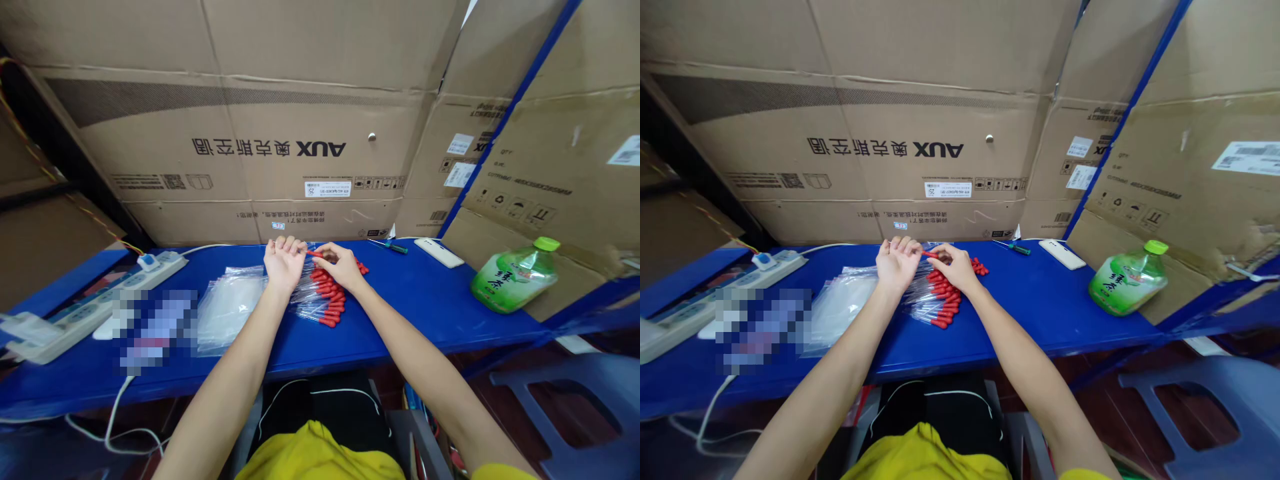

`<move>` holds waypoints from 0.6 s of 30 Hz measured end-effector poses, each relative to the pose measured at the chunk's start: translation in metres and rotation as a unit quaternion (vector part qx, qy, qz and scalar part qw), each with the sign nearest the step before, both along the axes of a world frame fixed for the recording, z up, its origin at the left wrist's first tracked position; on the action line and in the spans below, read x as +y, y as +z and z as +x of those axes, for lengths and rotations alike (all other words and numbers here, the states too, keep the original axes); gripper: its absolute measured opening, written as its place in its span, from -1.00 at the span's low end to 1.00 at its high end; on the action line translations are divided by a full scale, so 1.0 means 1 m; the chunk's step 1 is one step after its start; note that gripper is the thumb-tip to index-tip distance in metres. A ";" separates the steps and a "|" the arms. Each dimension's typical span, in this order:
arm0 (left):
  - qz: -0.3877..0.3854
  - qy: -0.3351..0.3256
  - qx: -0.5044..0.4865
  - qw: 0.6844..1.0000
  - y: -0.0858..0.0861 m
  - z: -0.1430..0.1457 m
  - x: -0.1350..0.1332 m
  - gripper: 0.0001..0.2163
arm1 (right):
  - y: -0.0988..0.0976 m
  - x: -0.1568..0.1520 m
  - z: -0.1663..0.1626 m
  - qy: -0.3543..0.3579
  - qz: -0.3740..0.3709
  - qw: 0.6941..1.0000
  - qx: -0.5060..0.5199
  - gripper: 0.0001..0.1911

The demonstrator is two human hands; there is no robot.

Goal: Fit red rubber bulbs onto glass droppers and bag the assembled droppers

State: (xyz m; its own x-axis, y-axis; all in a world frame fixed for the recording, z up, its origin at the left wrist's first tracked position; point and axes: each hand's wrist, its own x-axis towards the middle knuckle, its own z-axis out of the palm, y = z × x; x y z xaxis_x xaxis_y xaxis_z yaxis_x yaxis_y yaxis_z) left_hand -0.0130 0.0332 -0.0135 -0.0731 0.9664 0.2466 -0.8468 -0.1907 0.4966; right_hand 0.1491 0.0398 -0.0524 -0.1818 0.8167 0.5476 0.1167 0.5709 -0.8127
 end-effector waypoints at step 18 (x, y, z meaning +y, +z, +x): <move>0.006 -0.030 -0.126 0.992 0.002 0.009 -0.004 -0.62 | 0.001 -0.009 -0.008 0.001 0.013 0.999 0.035 -0.68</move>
